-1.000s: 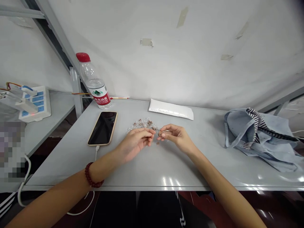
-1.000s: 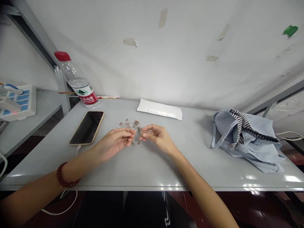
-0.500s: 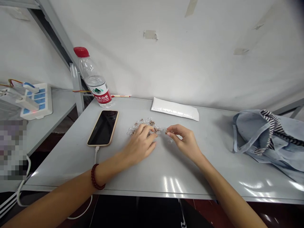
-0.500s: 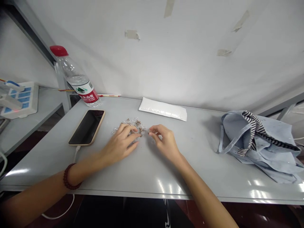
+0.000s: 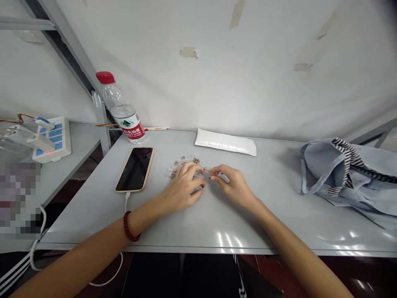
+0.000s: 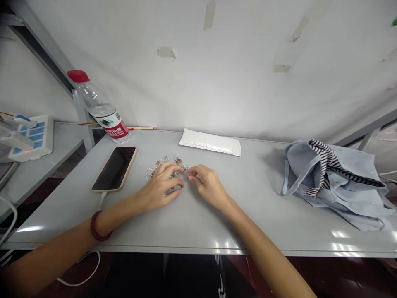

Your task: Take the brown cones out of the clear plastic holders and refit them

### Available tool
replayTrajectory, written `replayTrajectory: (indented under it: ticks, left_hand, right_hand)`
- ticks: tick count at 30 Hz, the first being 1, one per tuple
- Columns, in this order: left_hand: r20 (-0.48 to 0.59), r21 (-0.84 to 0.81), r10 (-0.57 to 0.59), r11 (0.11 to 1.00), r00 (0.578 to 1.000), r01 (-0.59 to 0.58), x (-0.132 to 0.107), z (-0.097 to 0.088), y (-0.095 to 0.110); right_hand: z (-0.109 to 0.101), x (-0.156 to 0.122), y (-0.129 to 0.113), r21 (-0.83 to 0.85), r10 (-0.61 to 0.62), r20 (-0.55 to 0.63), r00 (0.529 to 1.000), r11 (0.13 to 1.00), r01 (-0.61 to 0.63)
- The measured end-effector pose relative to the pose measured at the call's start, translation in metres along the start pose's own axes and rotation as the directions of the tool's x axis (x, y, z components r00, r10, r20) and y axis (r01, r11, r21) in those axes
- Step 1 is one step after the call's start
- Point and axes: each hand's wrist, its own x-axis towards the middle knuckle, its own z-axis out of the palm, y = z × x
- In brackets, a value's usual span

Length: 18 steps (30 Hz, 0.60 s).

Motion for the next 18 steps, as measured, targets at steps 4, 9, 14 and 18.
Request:
replayTrajectory:
  ticks: [4,9,14,18]
  left_hand:
    - [-0.041,-0.072,0.027,0.997,0.999,-0.03,0.001,0.001,0.002]
    - [-0.211,-0.076,-0.02,0.997,0.977,0.004,0.005,0.003,0.001]
    - [-0.287,-0.101,0.023,0.993,0.958,-0.053,0.005,0.004,0.008]
    - [-0.308,-0.027,0.069,0.996,0.949,-0.082,0.002,-0.002,0.012]
  right_hand:
    - [0.001,0.003,0.0,0.15,0.119,0.02,0.993,0.981,-0.121]
    - [0.005,0.003,-0.002,0.355,0.182,0.07,0.981,0.914,-0.195]
    - [0.008,0.003,-0.005,0.603,0.223,0.254,0.941,0.724,-0.334]
    - [0.004,0.002,-0.007,0.573,0.226,0.249,0.942,0.75,-0.331]
